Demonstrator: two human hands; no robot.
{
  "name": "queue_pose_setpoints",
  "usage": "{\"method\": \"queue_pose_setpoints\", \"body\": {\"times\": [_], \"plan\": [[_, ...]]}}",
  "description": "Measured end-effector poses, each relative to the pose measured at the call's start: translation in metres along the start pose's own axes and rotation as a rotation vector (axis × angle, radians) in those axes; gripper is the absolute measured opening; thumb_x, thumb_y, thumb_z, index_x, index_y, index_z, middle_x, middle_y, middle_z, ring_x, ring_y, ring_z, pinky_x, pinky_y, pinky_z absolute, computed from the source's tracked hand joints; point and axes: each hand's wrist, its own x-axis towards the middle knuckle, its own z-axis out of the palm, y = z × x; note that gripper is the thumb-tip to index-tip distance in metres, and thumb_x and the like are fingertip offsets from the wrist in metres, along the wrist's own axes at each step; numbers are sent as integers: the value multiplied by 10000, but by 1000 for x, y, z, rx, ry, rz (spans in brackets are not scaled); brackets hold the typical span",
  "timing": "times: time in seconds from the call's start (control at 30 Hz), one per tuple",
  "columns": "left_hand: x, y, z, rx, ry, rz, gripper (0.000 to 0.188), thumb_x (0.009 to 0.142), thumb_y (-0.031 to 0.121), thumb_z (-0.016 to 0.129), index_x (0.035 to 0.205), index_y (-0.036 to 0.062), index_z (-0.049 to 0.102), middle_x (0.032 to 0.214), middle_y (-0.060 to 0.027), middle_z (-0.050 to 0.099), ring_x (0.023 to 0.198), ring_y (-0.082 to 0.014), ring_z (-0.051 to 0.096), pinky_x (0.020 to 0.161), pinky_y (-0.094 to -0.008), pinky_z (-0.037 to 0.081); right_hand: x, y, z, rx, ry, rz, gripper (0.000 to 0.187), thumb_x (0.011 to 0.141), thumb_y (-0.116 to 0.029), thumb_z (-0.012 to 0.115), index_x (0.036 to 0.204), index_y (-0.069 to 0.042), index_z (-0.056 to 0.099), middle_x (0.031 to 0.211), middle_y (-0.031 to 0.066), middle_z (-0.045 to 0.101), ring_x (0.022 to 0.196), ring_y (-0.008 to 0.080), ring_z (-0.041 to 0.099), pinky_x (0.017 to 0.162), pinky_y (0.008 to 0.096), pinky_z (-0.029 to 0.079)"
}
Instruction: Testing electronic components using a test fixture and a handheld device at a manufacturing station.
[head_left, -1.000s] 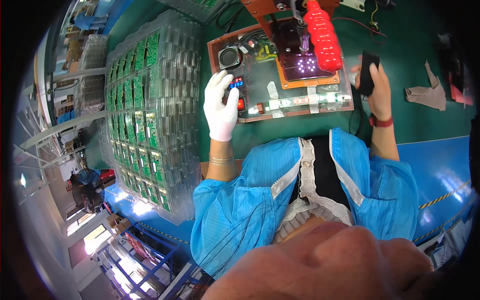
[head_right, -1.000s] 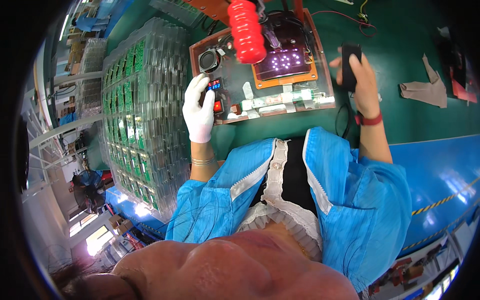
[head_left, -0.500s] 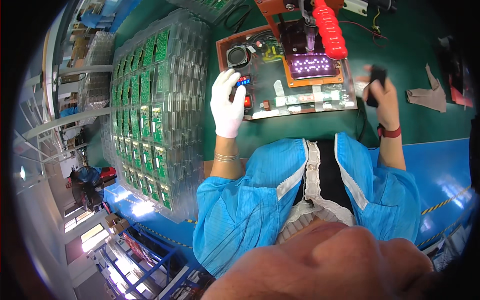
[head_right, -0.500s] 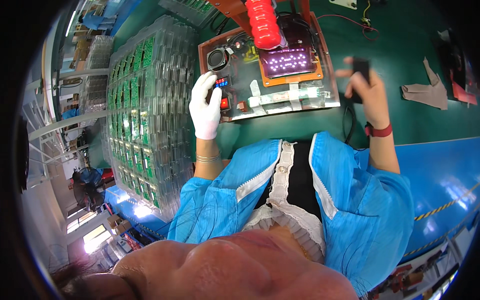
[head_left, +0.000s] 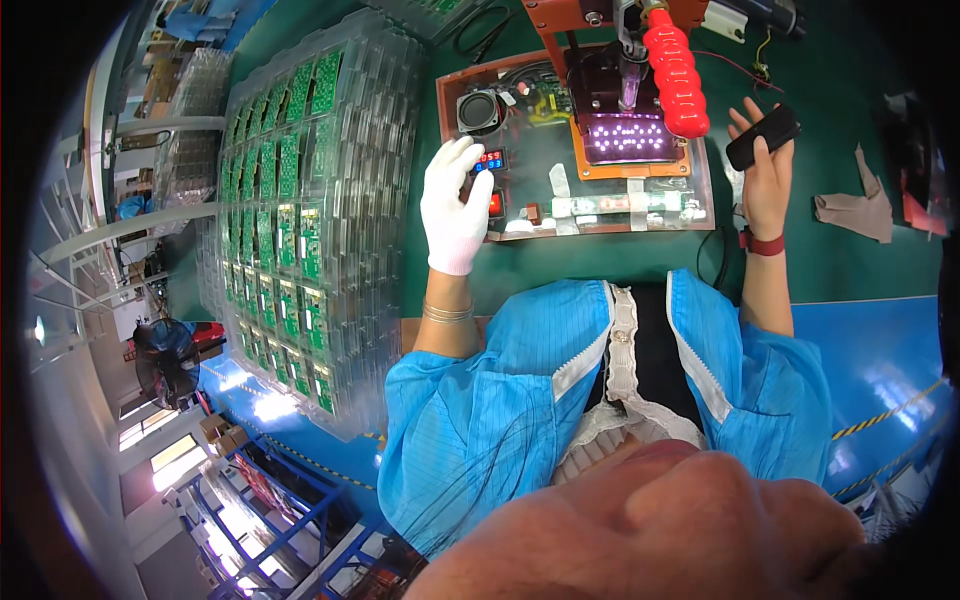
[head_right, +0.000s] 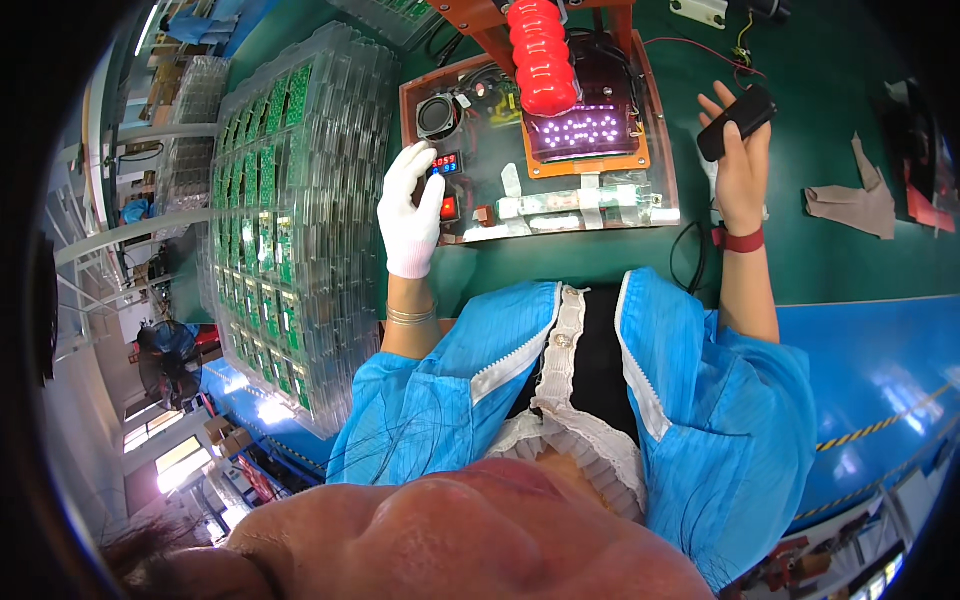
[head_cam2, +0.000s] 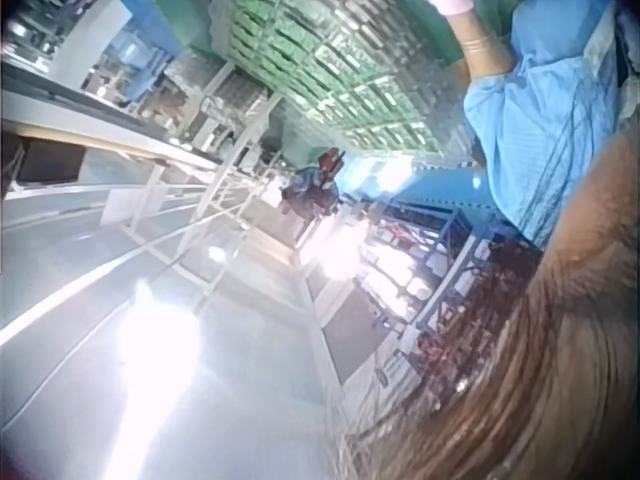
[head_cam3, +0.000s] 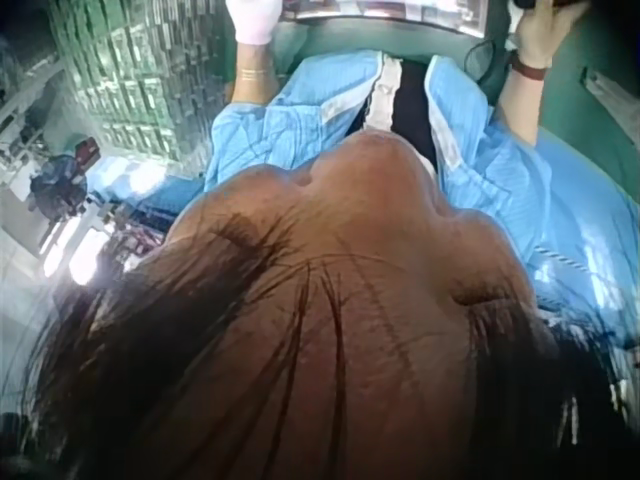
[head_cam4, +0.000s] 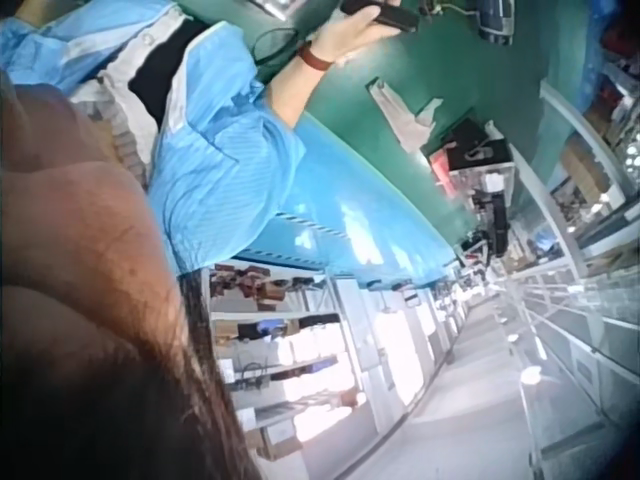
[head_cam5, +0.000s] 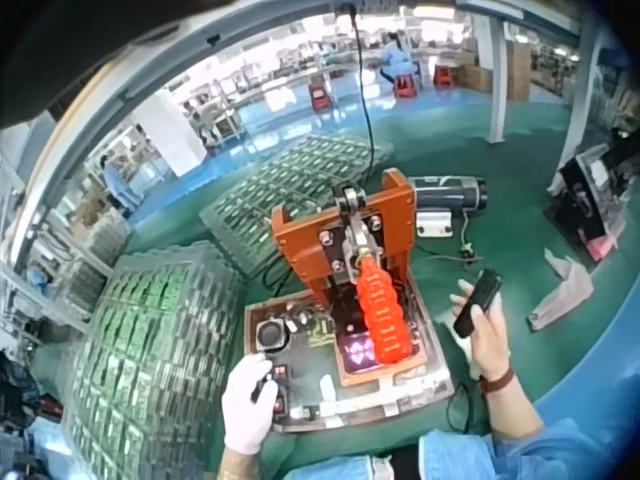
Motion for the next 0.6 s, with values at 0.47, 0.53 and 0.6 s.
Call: {"method": "queue_pose_setpoints", "body": {"times": [0.47, 0.53, 0.6], "plan": [[0, 2, -1, 30, -10, 38, 360, 851, -44, 615, 1201, 10, 675, 1340, -108, 627, 1229, -236, 590, 1055, -318, 454, -5, 32, -3, -355, -18, -178, 402, 1019, -47, 390, 1414, 24, 368, 1428, 195, 517, 1217, 282, 598, 1051, 361, 467], [0, 2, -1, 32, -9, 41, 362, 851, -46, 617, 1204, 11, 674, 1339, -109, 628, 1229, -237, 590, 1054, -319, 455, -4, 32, -3, -347, -11, -169, 398, 1019, -50, 395, 1410, 24, 372, 1425, 193, 519, 1214, 280, 599, 1047, 357, 467], [0, 1, -1, 30, -9, 40, 363, 852, -45, 617, 1206, 11, 673, 1339, -109, 628, 1229, -238, 591, 1054, -320, 456, -4, 33, -4, -343, -9, -167, 398, 1020, -50, 394, 1410, 23, 372, 1425, 193, 519, 1213, 279, 599, 1046, 357, 468]]}}
